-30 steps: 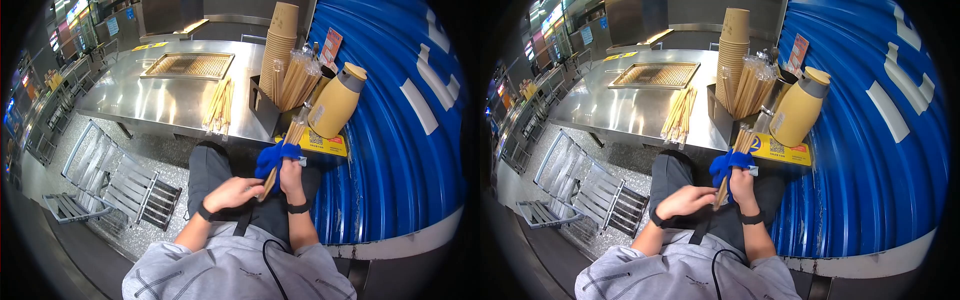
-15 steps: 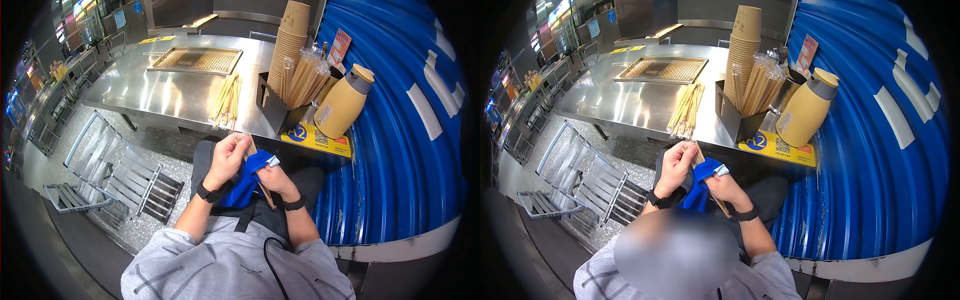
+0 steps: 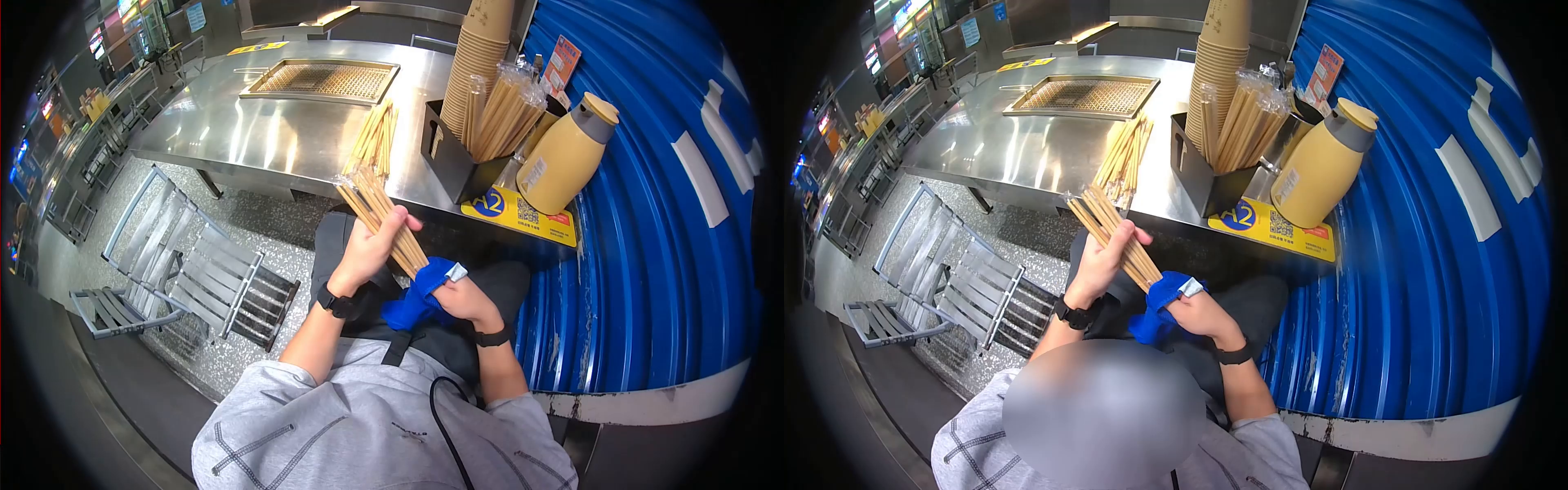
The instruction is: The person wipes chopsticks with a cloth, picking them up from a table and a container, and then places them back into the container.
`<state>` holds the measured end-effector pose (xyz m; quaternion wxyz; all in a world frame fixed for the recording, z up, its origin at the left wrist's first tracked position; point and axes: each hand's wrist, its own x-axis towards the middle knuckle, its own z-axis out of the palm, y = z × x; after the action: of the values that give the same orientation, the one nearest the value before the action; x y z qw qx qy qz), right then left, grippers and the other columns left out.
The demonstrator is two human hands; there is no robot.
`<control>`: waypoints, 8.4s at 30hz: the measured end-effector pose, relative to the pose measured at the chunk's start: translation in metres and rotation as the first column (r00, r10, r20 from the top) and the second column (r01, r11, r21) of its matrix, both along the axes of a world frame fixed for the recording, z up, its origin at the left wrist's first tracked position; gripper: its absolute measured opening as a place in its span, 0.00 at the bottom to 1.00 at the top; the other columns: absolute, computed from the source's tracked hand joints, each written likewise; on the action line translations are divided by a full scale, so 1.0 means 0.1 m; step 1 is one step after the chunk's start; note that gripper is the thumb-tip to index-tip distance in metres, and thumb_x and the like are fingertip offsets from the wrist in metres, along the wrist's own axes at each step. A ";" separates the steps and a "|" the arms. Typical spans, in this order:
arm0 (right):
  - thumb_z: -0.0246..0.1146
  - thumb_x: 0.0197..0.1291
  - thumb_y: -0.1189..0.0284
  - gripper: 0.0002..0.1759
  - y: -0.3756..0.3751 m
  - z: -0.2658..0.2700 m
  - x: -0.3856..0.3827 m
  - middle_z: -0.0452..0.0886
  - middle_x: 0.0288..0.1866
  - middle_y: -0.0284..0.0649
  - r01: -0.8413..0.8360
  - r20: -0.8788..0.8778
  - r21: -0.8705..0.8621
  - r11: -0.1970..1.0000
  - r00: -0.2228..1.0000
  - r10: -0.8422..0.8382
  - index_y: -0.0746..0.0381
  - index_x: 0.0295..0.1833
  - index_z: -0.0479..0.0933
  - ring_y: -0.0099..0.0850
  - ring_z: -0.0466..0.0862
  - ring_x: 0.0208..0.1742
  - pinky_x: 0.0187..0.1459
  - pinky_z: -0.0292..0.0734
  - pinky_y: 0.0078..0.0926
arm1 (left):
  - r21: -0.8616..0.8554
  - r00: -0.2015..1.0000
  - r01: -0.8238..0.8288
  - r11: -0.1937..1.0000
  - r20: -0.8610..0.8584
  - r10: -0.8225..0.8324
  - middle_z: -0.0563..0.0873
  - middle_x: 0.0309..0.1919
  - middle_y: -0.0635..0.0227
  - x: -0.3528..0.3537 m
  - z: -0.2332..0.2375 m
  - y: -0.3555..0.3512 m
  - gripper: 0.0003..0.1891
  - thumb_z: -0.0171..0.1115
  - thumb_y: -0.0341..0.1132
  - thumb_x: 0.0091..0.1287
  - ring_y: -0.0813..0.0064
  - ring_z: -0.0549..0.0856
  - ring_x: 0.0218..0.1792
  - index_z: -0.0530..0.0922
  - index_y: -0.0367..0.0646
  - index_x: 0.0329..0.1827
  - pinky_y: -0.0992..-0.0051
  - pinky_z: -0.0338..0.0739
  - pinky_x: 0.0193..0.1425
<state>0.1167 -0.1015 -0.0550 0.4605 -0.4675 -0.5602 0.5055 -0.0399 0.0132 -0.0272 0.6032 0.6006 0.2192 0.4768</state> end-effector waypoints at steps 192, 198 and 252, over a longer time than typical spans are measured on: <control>0.39 0.73 0.50 0.28 -0.11 0.03 0.60 0.79 0.54 0.41 0.833 -0.907 0.084 0.547 0.291 -0.304 0.61 0.56 0.72 0.34 0.76 0.56 0.61 0.69 0.31 | 0.084 0.892 -0.109 0.990 -0.431 0.135 0.74 0.22 0.81 -0.63 -0.01 0.54 0.15 0.55 0.45 0.72 0.90 0.70 0.25 0.79 0.42 0.37 0.85 0.63 0.30; 0.38 0.74 0.51 0.27 -0.07 -0.02 0.37 0.79 0.52 0.42 0.806 -0.887 0.033 0.591 0.296 -0.354 0.61 0.53 0.72 0.34 0.76 0.54 0.60 0.69 0.33 | 0.355 0.705 -0.335 0.873 -0.520 0.482 0.83 0.31 0.65 -0.56 -0.19 1.29 0.16 0.56 0.36 0.67 0.75 0.80 0.35 0.78 0.33 0.51 0.74 0.74 0.41; 0.38 0.75 0.54 0.28 -0.06 -0.19 0.07 0.69 0.66 0.43 0.775 -0.814 0.056 0.630 0.401 -0.421 0.63 0.68 0.63 0.37 0.69 0.67 0.69 0.61 0.35 | 0.483 0.972 -0.068 0.873 0.229 -0.050 0.84 0.47 0.56 1.09 1.15 0.67 0.08 0.48 0.28 0.74 0.69 0.84 0.47 0.68 0.36 0.52 0.73 0.76 0.55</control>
<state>0.1236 -0.1071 -0.0743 0.8874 -0.2800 -0.2047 0.3036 0.0691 0.0797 0.0877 0.4518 0.6716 0.0223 0.5869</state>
